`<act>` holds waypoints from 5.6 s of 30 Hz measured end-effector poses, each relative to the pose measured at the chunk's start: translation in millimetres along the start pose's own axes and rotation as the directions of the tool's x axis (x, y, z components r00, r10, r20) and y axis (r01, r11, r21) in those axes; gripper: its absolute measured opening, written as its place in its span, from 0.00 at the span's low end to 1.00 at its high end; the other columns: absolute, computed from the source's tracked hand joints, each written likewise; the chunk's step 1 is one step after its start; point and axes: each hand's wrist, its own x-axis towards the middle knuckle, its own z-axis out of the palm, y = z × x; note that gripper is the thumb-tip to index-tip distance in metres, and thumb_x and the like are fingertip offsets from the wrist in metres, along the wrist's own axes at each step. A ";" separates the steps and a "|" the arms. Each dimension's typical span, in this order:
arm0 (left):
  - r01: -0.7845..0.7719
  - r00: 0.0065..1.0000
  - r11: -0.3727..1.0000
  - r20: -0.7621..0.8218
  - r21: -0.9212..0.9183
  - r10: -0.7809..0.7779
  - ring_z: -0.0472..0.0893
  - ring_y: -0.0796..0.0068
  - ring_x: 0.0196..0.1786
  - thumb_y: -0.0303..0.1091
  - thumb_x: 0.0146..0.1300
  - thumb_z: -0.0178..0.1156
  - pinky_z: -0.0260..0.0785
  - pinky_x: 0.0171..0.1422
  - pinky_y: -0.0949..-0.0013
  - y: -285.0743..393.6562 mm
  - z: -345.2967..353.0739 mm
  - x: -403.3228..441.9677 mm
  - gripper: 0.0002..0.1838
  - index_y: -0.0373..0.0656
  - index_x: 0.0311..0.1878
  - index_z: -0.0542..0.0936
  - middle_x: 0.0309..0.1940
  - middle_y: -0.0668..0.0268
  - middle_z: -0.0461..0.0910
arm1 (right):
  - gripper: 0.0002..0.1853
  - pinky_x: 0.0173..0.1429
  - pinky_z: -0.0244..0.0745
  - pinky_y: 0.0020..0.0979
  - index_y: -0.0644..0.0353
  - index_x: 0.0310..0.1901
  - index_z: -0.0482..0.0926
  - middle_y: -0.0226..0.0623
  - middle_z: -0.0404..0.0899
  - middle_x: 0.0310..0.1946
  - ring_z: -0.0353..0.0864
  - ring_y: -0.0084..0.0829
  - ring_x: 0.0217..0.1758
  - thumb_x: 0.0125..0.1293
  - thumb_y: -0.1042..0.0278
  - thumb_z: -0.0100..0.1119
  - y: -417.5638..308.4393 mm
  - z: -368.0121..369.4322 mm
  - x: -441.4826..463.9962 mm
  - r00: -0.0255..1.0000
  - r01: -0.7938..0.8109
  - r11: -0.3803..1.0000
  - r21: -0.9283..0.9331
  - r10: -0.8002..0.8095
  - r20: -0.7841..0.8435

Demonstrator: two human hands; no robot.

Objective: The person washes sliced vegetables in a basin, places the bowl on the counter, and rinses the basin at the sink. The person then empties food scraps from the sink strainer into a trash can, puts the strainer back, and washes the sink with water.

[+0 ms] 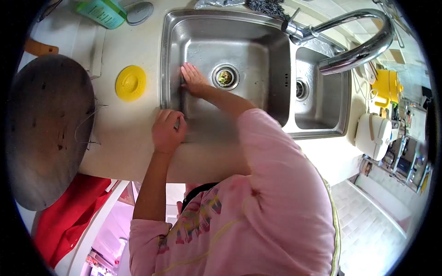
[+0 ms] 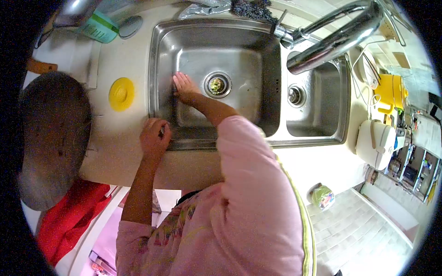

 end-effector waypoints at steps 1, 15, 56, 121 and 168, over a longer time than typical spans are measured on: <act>-0.011 1.000 1.000 0.002 0.014 0.011 0.72 0.63 0.31 0.27 0.47 0.56 0.66 0.34 0.65 -0.5 -0.8 0.9 0.01 0.44 0.26 0.74 0.24 0.64 0.72 | 0.31 0.70 0.35 0.38 0.65 0.63 0.47 0.46 0.42 0.66 0.40 0.39 0.70 0.64 0.55 0.40 4.9 1.0 -1.3 0.998 -0.060 0.998 0.026 0.059 0.031; -0.045 0.999 0.999 -0.006 0.008 0.045 0.72 0.63 0.32 0.26 0.47 0.56 0.66 0.36 0.66 -5.2 0.4 -1.3 0.02 0.43 0.27 0.74 0.25 0.64 0.71 | 0.38 0.69 0.39 0.43 0.72 0.62 0.46 0.57 0.39 0.64 0.37 0.49 0.69 0.60 0.53 0.46 96.9 -28.5 -152.5 0.513 -0.844 0.519 0.135 0.855 -0.075; -0.052 0.998 0.997 -0.030 0.051 0.053 0.72 0.63 0.31 0.27 0.48 0.56 0.66 0.34 0.66 -2.1 1.2 0.5 0.01 0.43 0.25 0.73 0.25 0.64 0.72 | 0.33 0.69 0.42 0.33 0.57 0.64 0.50 0.36 0.44 0.66 0.42 0.31 0.70 0.61 0.54 0.48 103.8 -43.0 -130.5 0.655 0.493 0.765 0.414 -0.640 0.402; -0.032 0.997 0.998 -0.075 -0.054 0.028 0.75 0.67 0.34 0.32 0.53 0.54 0.67 0.39 0.68 -10.9 -1.2 -18.5 0.05 0.44 0.31 0.77 0.28 0.65 0.76 | 0.07 0.39 0.71 0.30 0.59 0.31 0.73 0.36 0.68 0.32 0.70 0.34 0.40 0.51 0.70 0.47 -78.5 -286.3 -254.5 0.920 -0.256 0.932 -0.255 0.154 -0.362; -0.021 -0.369 0.996 0.925 0.088 -0.090 0.68 0.76 0.47 0.36 0.58 0.51 0.62 0.50 0.69 590.0 768.5 -838.6 0.17 0.40 0.50 0.69 0.43 0.66 0.70 | 0.09 0.23 0.64 0.22 0.60 0.36 0.70 0.25 0.69 0.22 0.63 0.16 0.19 0.63 0.63 0.49 -116.4 245.3 -1425.5 -0.779 0.613 0.646 0.455 0.401 0.481</act>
